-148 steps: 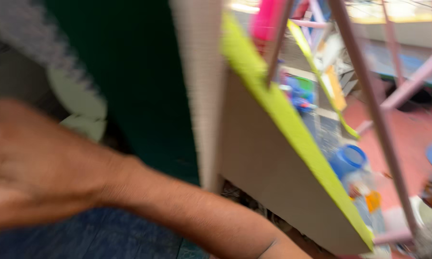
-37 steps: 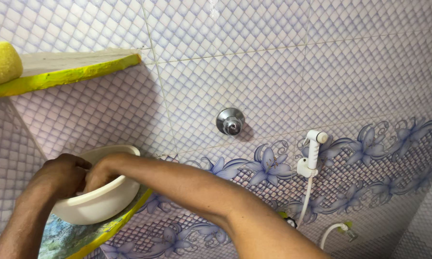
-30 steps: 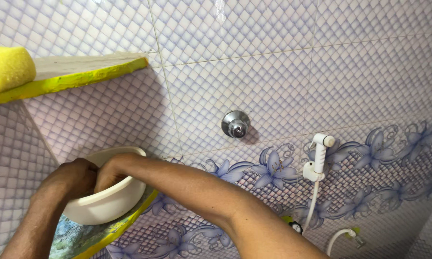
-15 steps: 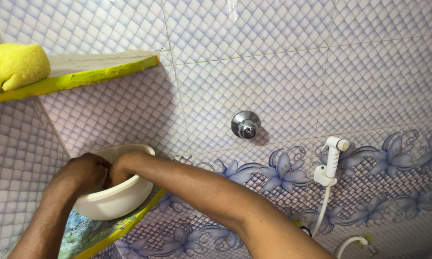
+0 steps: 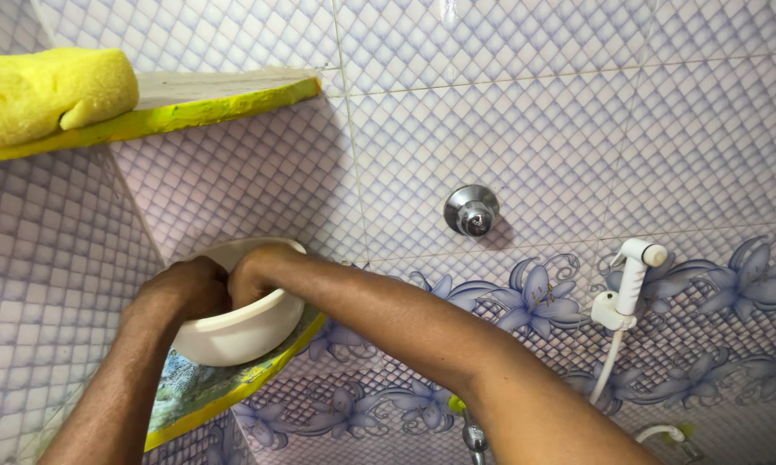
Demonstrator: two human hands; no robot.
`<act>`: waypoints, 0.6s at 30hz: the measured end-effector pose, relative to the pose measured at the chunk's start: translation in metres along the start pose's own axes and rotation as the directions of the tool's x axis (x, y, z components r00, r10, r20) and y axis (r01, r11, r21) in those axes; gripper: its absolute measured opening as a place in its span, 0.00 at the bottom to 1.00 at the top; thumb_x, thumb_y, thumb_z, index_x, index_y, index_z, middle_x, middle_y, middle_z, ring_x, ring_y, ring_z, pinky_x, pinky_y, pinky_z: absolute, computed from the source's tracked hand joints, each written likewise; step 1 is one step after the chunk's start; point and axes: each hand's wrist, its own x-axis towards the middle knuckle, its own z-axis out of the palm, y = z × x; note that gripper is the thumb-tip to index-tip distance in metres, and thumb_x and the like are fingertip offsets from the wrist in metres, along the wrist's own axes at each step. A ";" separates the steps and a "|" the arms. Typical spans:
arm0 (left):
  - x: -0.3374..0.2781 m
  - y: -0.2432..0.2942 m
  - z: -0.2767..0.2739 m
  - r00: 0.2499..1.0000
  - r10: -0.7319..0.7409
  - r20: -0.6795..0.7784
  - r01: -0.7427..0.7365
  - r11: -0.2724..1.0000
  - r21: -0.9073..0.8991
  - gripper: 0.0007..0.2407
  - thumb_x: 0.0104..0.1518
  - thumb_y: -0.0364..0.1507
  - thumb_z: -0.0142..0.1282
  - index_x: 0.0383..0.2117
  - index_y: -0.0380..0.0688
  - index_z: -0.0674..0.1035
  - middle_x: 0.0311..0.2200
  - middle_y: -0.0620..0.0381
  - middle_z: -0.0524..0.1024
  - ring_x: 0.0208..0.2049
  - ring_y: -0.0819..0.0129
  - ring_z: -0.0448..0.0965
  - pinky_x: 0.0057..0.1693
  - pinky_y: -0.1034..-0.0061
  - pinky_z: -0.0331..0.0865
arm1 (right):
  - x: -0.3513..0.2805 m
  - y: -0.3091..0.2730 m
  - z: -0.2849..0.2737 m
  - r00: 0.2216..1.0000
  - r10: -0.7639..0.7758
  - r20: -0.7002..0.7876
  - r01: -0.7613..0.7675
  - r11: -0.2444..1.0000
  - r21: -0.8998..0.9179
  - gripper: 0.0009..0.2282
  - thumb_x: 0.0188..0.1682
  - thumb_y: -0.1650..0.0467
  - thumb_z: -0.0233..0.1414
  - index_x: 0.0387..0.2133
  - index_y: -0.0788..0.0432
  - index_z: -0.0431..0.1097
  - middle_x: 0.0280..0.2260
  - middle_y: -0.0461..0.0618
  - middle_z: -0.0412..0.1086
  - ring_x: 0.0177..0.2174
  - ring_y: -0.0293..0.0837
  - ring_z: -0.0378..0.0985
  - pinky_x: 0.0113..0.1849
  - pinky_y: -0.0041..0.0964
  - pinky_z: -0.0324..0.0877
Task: The person wipes a tiled bathroom wall using a yellow sponge and soapy water from a white bowl, then refills the bowl from a soap packet and continues wiping the tiles.
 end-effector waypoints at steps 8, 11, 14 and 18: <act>0.006 -0.006 0.005 0.993 -0.050 -0.104 0.039 0.994 -0.106 0.15 0.59 0.32 0.54 0.52 0.60 0.84 0.53 0.52 0.81 0.53 0.57 0.83 0.60 0.63 0.74 | -0.001 0.003 -0.008 1.000 -0.009 -0.015 0.009 1.000 -0.011 0.20 0.41 0.76 0.52 0.49 0.55 0.77 0.48 0.49 0.79 0.46 0.41 0.82 0.47 0.35 0.77; 0.010 -0.011 0.004 0.971 -0.088 -0.223 0.027 0.965 -0.262 0.18 0.56 0.28 0.54 0.53 0.54 0.82 0.53 0.46 0.80 0.52 0.53 0.83 0.59 0.62 0.73 | -0.002 0.004 -0.007 1.000 -0.012 -0.016 0.012 1.000 -0.012 0.20 0.41 0.77 0.52 0.48 0.56 0.77 0.47 0.49 0.79 0.46 0.41 0.83 0.47 0.35 0.77; 0.008 -0.020 0.007 0.909 -0.113 -0.401 -0.069 0.908 -0.412 0.18 0.55 0.26 0.50 0.51 0.51 0.83 0.51 0.43 0.80 0.53 0.50 0.80 0.61 0.61 0.71 | -0.002 0.002 -0.003 1.000 -0.020 -0.017 0.020 1.000 -0.002 0.20 0.40 0.77 0.52 0.48 0.56 0.77 0.47 0.49 0.79 0.46 0.41 0.83 0.47 0.34 0.77; 0.000 -0.025 0.005 0.879 -0.167 -0.446 -0.087 0.865 -0.495 0.18 0.54 0.26 0.48 0.49 0.50 0.86 0.51 0.43 0.81 0.53 0.50 0.80 0.61 0.62 0.71 | 0.002 -0.007 -0.005 0.999 -0.050 -0.011 0.050 0.999 -0.013 0.20 0.40 0.78 0.52 0.48 0.56 0.77 0.47 0.50 0.80 0.46 0.41 0.83 0.47 0.34 0.77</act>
